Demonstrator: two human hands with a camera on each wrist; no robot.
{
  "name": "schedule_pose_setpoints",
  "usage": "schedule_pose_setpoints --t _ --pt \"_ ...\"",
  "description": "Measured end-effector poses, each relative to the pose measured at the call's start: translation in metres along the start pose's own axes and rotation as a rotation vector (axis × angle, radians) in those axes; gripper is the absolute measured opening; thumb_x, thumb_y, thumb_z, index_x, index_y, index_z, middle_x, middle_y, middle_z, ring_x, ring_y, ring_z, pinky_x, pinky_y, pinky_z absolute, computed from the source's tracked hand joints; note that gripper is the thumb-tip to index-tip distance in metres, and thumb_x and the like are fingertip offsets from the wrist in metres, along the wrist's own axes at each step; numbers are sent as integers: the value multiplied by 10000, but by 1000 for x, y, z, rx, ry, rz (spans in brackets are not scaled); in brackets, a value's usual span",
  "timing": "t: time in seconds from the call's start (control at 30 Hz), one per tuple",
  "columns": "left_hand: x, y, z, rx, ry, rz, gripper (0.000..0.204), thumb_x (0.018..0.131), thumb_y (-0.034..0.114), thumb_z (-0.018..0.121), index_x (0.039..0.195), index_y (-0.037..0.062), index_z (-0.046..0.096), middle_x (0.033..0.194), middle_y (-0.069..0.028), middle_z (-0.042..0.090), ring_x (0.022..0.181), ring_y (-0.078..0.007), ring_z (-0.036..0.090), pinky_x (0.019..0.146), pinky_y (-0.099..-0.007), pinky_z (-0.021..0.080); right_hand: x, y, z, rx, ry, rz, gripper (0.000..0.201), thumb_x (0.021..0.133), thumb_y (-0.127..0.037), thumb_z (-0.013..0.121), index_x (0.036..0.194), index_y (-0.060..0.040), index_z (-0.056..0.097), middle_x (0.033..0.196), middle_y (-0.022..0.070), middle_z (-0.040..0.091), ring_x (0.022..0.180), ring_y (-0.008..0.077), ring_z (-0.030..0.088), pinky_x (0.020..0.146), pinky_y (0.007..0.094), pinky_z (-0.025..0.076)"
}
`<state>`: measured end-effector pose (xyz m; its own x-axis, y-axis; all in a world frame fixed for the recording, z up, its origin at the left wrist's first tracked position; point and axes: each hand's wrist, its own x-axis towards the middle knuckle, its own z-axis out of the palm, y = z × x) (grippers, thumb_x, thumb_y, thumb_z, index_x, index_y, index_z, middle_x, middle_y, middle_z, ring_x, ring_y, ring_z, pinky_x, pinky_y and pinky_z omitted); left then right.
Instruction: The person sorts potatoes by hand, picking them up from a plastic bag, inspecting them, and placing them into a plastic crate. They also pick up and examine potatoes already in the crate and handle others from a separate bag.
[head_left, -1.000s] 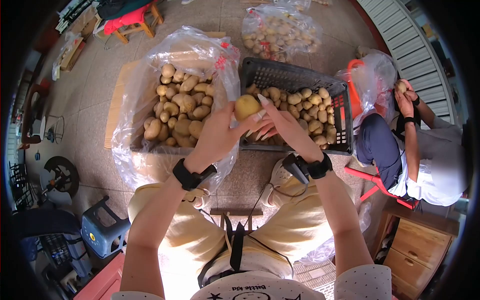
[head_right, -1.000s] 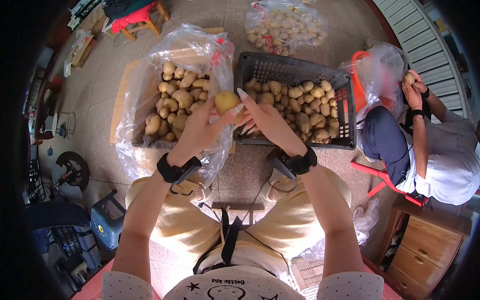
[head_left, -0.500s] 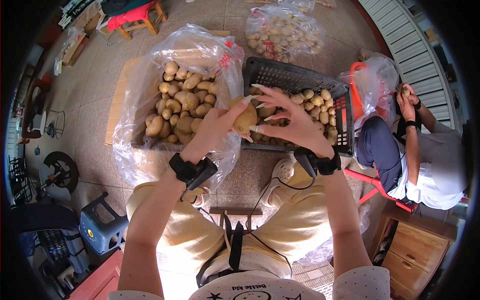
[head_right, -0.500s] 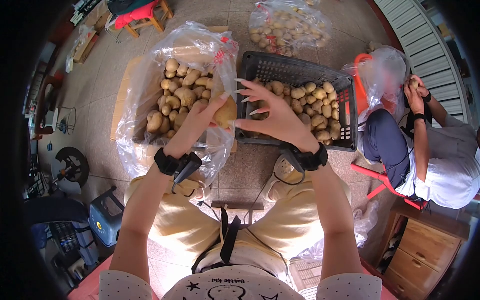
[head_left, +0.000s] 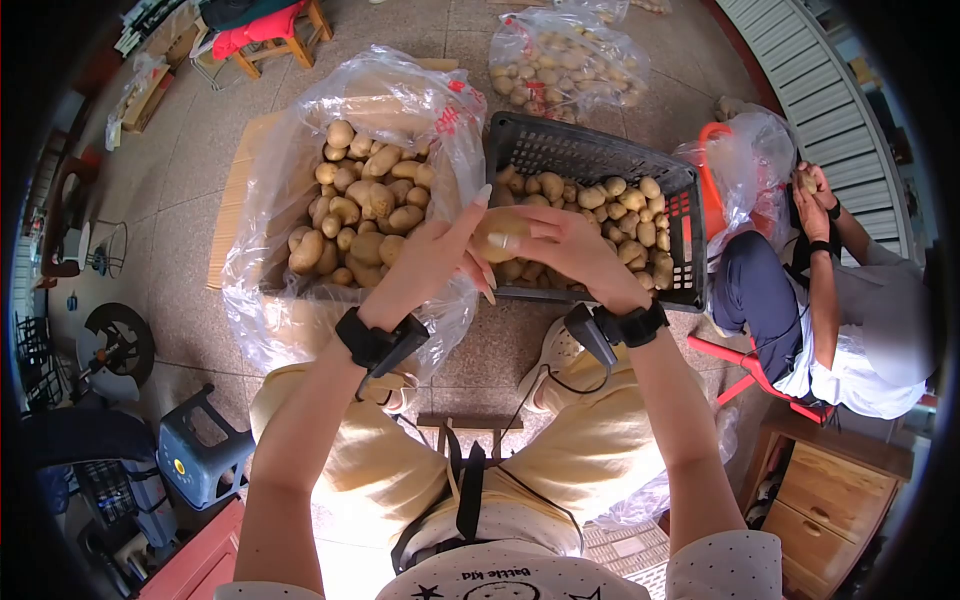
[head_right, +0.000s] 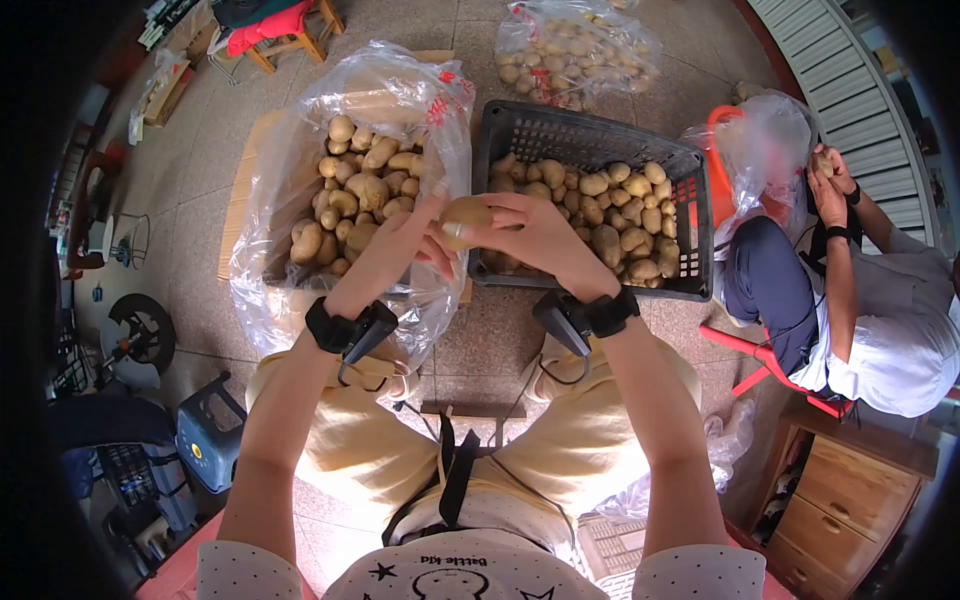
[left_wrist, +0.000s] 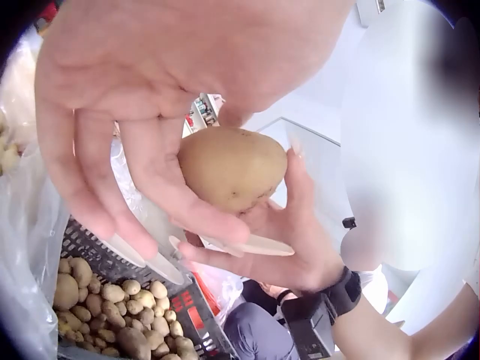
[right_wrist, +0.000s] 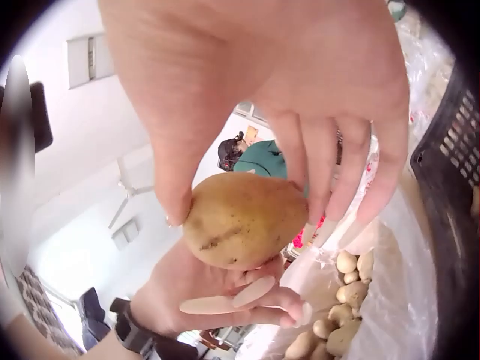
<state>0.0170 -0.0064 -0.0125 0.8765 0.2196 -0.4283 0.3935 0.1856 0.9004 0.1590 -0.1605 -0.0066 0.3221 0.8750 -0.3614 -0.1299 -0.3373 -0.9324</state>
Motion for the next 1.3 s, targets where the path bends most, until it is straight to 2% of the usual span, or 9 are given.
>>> schedule_pose_setpoints --t 0.1,0.17,0.4,0.5,0.6,0.67,0.8,1.0,1.3 --pt "-7 10 3 415 228 60 578 947 483 418 799 -18 666 640 -100 651 659 -163 631 651 -260 471 2 8 -10 144 47 192 586 811 -449 693 1184 -14 569 1155 87 591 1059 122 549 875 262 458" --pt "-8 9 2 729 427 251 475 951 424 440 921 -1 650 695 -91 664 659 -194 633 696 -275 477 0 10 -7 281 80 251 607 820 -495 660 1183 -18 566 1167 91 588 1075 137 549 903 269 449" --pt "7 -10 1 594 418 504 366 910 327 561 1136 39 565 1051 -151 627 837 -278 626 769 -364 473 4 11 1 731 -13 406 762 816 -613 590 1222 28 511 1234 137 555 1155 202 513 996 309 395" --pt "15 -19 -1 449 250 647 453 897 336 587 1213 17 525 1149 -167 587 937 -285 610 838 -351 459 6 12 3 798 -51 474 808 813 -652 558 1221 44 507 1236 148 553 1186 206 488 1004 313 382" --pt "13 -13 0 424 149 554 526 881 356 607 1246 -7 500 1105 -166 611 984 -278 601 857 -335 457 5 11 6 710 -61 484 858 818 -703 488 1230 49 501 1254 153 543 1197 209 478 1000 315 381" --pt "11 -9 -1 408 78 423 479 886 281 635 1241 -14 503 1127 -104 598 1058 -166 546 883 -292 435 5 11 6 664 -80 487 888 820 -731 436 1234 52 499 1253 153 547 1185 206 484 1004 316 376" --pt "26 -23 -1 279 89 433 560 865 418 616 1178 -41 543 986 -169 640 902 -225 611 786 -307 473 5 18 10 528 -148 475 993 818 -801 244 1236 62 503 1239 141 568 1136 194 505 1010 320 366" --pt "21 -12 -4 -63 102 -85 513 892 481 555 1161 44 564 1038 -21 602 919 -109 564 814 -245 448 7 19 4 477 -196 427 1004 845 -768 62 1267 22 514 1231 107 583 1059 171 529 979 308 401" --pt "47 -64 -55 -886 671 -186 443 906 400 524 1264 146 460 1179 -25 506 1121 -137 444 932 -333 402 8 23 -4 444 -161 341 904 902 -700 104 1266 10 529 1200 107 604 1011 165 567 952 299 421"
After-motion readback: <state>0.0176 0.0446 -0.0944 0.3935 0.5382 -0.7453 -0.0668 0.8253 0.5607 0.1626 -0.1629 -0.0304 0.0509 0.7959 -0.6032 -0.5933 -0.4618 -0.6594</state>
